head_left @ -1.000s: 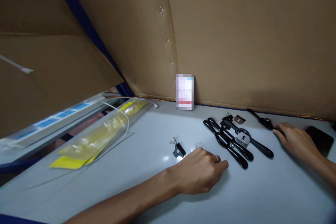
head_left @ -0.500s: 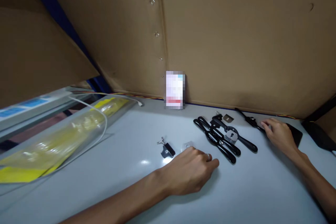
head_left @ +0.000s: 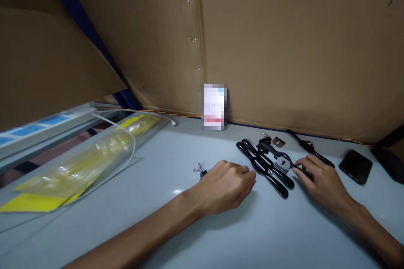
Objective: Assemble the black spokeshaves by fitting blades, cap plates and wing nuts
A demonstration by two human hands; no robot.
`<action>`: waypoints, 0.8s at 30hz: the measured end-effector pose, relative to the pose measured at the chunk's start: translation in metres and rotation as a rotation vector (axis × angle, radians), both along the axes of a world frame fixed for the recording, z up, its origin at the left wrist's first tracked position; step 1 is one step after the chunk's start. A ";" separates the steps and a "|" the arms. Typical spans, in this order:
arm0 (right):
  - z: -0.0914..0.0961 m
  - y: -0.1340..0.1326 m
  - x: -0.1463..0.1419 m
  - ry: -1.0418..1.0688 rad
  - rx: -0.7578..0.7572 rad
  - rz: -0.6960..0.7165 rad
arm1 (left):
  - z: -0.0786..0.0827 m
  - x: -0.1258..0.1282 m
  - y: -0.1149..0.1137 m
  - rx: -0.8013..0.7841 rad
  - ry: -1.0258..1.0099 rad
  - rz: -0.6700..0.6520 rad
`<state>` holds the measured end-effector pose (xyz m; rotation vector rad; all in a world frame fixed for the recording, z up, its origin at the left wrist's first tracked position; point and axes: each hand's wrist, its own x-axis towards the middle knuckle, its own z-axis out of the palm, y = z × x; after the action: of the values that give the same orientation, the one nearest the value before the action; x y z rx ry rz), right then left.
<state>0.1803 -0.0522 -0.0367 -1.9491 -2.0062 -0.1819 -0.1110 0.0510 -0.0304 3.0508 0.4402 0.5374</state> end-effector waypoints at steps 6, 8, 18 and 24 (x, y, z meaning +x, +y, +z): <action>-0.001 0.001 0.004 0.097 0.033 -0.005 | -0.004 0.002 -0.001 -0.027 0.008 -0.018; 0.004 0.010 0.009 0.118 0.021 0.000 | -0.006 0.005 -0.005 -0.030 0.011 -0.047; 0.016 0.144 -0.001 0.039 -0.208 0.027 | -0.006 0.011 -0.010 -0.053 0.069 -0.080; 0.000 0.193 -0.007 0.084 -0.242 0.028 | 0.005 0.015 -0.013 -0.076 0.133 -0.080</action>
<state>0.1730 0.1405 -0.0364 -2.0309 -2.0808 0.1544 -0.0962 0.0378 -0.0259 3.0265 0.3309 0.3091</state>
